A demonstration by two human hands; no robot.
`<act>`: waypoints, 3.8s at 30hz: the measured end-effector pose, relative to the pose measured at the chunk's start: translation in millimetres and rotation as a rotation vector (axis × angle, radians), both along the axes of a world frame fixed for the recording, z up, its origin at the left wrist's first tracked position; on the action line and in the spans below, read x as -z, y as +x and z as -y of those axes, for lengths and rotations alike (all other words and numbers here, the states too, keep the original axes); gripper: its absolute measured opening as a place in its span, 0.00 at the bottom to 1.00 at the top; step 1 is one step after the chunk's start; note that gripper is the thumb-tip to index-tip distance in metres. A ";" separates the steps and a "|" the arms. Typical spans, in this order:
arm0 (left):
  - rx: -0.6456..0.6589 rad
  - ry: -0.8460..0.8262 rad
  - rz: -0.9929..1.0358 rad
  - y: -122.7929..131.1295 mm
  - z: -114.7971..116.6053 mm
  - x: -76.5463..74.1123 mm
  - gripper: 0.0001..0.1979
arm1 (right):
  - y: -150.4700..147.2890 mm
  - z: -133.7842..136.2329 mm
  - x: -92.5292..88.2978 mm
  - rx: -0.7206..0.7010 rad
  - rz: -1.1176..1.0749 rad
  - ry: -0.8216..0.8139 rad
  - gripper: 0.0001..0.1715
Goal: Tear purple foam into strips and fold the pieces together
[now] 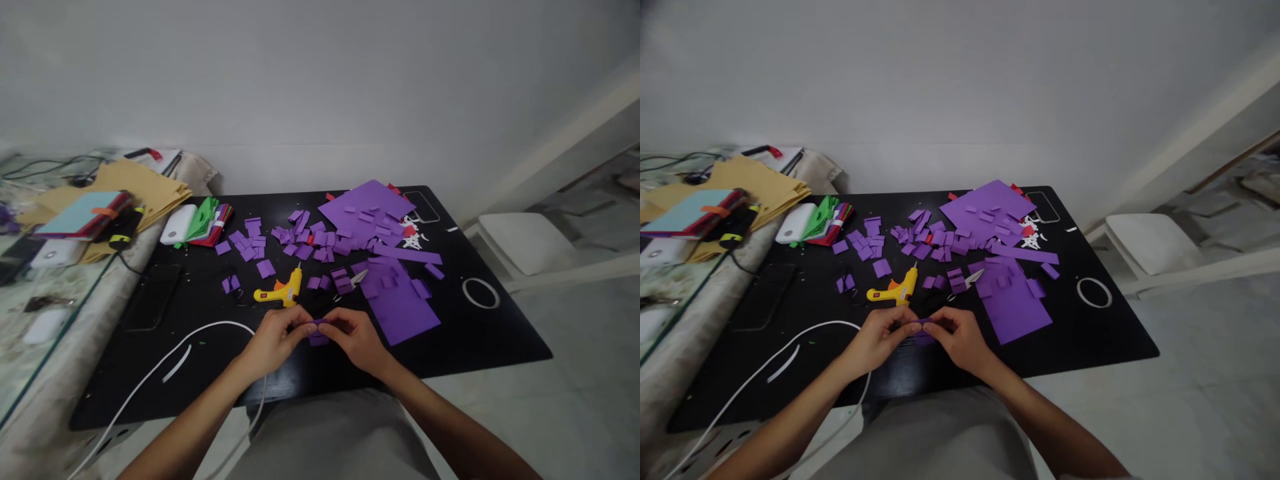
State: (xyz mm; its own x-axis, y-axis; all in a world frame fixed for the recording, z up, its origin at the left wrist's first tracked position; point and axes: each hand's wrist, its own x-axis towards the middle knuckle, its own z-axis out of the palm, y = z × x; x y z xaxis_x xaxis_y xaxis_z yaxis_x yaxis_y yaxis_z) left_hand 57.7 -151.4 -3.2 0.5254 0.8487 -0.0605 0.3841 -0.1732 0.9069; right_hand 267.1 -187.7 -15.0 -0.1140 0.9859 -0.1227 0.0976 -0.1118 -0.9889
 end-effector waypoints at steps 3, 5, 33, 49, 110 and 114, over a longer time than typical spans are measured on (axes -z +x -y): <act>-0.010 -0.044 0.005 -2.1 2.1 -0.8 0.16 | -3.4 2.5 -3.0 0.005 -0.008 0.018 0.10; -0.016 -0.081 0.036 -2.0 3.8 -1.6 0.17 | -4.6 3.2 -3.1 0.010 -0.029 0.022 0.10; 0.069 -0.262 0.050 12.2 8.5 11.7 0.18 | 19.3 7.3 24.6 -0.104 -0.159 -0.159 0.17; 0.002 -0.294 0.063 16.0 18.3 22.2 0.18 | 25.7 6.7 29.5 -0.114 -0.139 -0.182 0.14; 0.433 0.168 -0.263 15.9 7.9 -11.3 0.09 | 34.7 20.7 33.8 -0.319 -0.074 -0.014 0.10; 0.477 0.077 -0.174 10.1 0.9 -9.0 0.09 | 38.7 20.0 34.0 -0.376 -0.068 -0.002 0.09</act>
